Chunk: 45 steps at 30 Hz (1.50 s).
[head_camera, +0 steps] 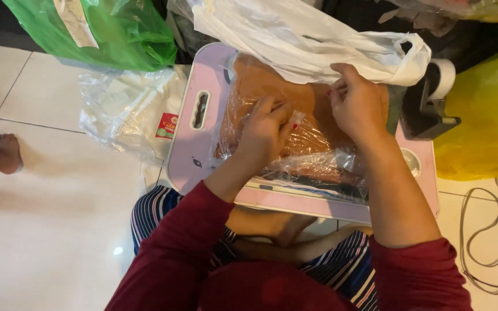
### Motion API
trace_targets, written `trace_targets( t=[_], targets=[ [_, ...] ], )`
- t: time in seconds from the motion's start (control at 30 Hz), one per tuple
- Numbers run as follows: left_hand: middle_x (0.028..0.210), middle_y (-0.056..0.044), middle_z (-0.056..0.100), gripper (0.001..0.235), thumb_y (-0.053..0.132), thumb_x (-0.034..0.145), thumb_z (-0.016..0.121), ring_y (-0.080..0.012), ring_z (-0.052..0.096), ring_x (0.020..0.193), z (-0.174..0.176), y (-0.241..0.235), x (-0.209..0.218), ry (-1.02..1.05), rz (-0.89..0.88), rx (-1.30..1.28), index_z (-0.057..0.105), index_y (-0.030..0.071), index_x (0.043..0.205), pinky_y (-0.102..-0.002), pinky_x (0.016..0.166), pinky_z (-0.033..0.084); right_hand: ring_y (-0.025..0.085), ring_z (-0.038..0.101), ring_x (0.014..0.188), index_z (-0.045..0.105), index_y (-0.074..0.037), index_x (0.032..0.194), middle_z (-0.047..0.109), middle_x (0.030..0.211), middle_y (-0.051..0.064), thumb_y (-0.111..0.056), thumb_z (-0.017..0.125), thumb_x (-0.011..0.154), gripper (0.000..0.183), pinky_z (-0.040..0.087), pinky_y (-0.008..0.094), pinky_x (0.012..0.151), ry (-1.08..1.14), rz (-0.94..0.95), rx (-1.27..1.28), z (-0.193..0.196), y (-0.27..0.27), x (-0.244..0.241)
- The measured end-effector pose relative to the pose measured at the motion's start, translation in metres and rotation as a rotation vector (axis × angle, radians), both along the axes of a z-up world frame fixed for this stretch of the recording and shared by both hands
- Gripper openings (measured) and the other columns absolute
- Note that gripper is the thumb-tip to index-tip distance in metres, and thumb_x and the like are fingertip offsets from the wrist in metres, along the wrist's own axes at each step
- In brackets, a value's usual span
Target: The person sits on the floor and places a white plastic bag containing a blue item onto a pink tray. They smooth the bag, apply a shipping label, and then place a brown wrapped item on top of the bag. The person adjusts the items on the tray to ensure they are secure.
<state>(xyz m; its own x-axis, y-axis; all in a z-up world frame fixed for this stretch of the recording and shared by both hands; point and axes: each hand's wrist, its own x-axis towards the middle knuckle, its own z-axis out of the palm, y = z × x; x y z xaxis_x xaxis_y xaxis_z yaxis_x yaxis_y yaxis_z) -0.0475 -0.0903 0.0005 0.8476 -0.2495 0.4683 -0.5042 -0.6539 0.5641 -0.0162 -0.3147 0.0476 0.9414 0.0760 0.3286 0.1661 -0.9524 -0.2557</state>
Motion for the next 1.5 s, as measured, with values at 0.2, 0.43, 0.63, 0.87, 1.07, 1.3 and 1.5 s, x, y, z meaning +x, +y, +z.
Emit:
trace_targets(
  t=[0.2,0.43,0.63,0.87,1.07,1.3,1.5],
  targets=[
    [0.125,-0.007,0.061,0.035,0.015,0.083,0.078,-0.0307,0.064,0.116,-0.002,0.003,-0.012,-0.136,-0.029,-0.073,0.073,0.015,0.118,-0.039,0.096,0.054,0.045,0.068,0.097,0.077,-0.009,0.117,0.071,0.095,0.019,0.001,0.073,0.084,0.035,0.053,0.051,0.085,0.001,0.29,0.233,0.003,0.022,-0.053],
    [0.133,-0.008,0.06,0.032,0.01,0.093,0.069,-0.034,0.064,0.121,-0.004,0.018,-0.029,-0.139,-0.129,-0.134,0.073,0.02,0.124,-0.04,0.101,0.053,0.036,0.063,0.107,0.078,-0.011,0.109,0.067,0.118,0.009,0.0,0.077,0.082,0.029,0.053,0.045,0.091,-0.244,0.274,0.123,-0.011,0.034,-0.087],
    [0.139,-0.009,0.062,0.043,0.048,0.09,0.074,-0.0348,0.054,0.136,-0.029,0.035,-0.054,-0.448,-0.143,0.091,0.072,0.017,0.121,-0.051,0.114,0.039,0.035,0.061,0.102,0.078,-0.013,0.114,0.067,0.123,0.011,-0.01,0.081,0.088,0.026,0.051,0.044,0.09,-0.397,0.211,-0.043,-0.038,0.005,-0.131],
    [0.141,-0.008,0.062,0.029,0.04,0.097,0.071,-0.033,0.053,0.139,-0.026,0.039,-0.069,-0.5,-0.135,0.053,0.074,0.02,0.118,-0.048,0.116,0.035,0.038,0.062,0.108,0.075,-0.005,0.109,0.067,0.123,0.016,0.004,0.072,0.091,0.021,0.051,0.047,0.094,-0.524,0.189,-0.046,-0.029,-0.005,-0.155],
    [0.128,-0.008,0.067,0.023,0.031,0.097,0.071,-0.0349,0.062,0.125,-0.041,0.037,-0.076,-0.506,-0.14,-0.014,0.075,0.015,0.113,-0.049,0.11,0.044,0.038,0.061,0.109,0.076,-0.005,0.117,0.067,0.123,0.016,0.003,0.073,0.09,0.028,0.051,0.048,0.097,-0.522,0.16,-0.031,-0.064,-0.024,-0.163],
    [0.127,-0.009,0.067,0.023,0.027,0.097,0.071,-0.0354,0.064,0.119,-0.024,0.032,-0.079,-0.554,-0.115,-0.047,0.074,0.014,0.116,-0.051,0.109,0.043,0.041,0.061,0.119,0.075,-0.001,0.117,0.066,0.129,0.019,0.011,0.065,0.093,0.028,0.045,0.053,0.105,-0.668,0.113,-0.077,-0.05,-0.019,-0.178],
    [0.119,-0.009,0.065,0.024,0.018,0.096,0.072,-0.036,0.065,0.105,-0.015,0.019,-0.048,-0.572,-0.128,-0.074,0.072,0.016,0.119,-0.047,0.096,0.053,0.041,0.061,0.116,0.076,-0.002,0.115,0.067,0.128,0.02,0.008,0.068,0.093,0.025,0.045,0.053,0.102,-0.608,0.102,-0.091,-0.061,-0.027,-0.178]
  ],
)
